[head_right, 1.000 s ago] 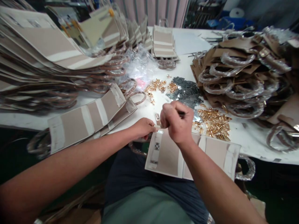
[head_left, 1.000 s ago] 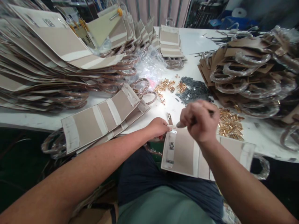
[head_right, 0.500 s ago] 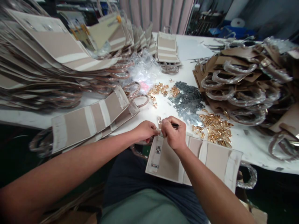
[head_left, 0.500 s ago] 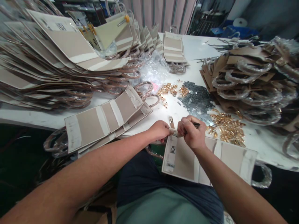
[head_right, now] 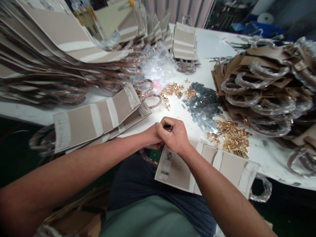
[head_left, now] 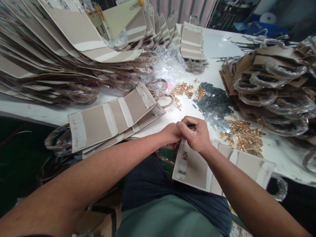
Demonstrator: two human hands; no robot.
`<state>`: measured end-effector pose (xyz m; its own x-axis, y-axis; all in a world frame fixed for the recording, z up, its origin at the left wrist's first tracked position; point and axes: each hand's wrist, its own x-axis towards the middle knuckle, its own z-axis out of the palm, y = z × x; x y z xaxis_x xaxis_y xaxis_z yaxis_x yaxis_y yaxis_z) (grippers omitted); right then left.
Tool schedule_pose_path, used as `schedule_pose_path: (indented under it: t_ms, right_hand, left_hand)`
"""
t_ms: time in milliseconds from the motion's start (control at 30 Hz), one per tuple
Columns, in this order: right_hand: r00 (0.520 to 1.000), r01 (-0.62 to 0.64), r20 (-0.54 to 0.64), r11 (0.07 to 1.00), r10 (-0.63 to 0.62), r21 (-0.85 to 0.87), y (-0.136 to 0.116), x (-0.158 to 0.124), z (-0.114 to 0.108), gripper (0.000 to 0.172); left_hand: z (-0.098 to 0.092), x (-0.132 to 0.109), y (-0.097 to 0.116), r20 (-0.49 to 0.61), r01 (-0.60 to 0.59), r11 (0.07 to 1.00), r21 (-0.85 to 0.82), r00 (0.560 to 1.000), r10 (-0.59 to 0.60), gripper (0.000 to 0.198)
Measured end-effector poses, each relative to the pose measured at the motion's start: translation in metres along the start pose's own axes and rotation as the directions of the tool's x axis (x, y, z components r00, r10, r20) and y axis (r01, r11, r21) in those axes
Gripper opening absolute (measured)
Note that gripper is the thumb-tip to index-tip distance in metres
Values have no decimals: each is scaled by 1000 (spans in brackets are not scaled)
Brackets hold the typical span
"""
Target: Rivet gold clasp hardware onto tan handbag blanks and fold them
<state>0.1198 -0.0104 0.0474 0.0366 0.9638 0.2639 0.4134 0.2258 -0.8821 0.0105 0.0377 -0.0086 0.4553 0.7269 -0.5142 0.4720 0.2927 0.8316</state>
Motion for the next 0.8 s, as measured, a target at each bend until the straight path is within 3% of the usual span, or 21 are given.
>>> schedule_pose_path:
  t_ms: [133, 233, 367, 467, 633, 800]
  right_hand:
    - [998, -48, -46, 999, 48, 2, 12, -8, -2, 37]
    - [979, -92, -162, 981, 121, 173, 22, -15, -7, 42]
    - [963, 30, -256, 902, 90, 431, 17, -15, -14, 44]
    - [950, 132, -309, 861, 30, 491, 13, -14, -14, 43]
    - [971, 52, -225, 847, 81, 530, 21, -15, -10, 41]
    - [965, 137, -261, 803, 24, 580, 12, -18, -9, 32]
  left_hand:
    - [-5, -3, 2, 108, -35, 990, 134, 994, 20, 39]
    - [-9, -4, 2, 146, -51, 993, 109, 989, 35, 39]
    - [-10, -3, -2, 156, -87, 985, 146, 986, 64, 29]
    - [-9, 0, -5, 145, -136, 976, 173, 983, 111, 25]
    - [-11, 2, -2, 165, -114, 977, 179, 983, 85, 30]
    - [-9, -8, 6, 199, -138, 956, 259, 976, 87, 38]
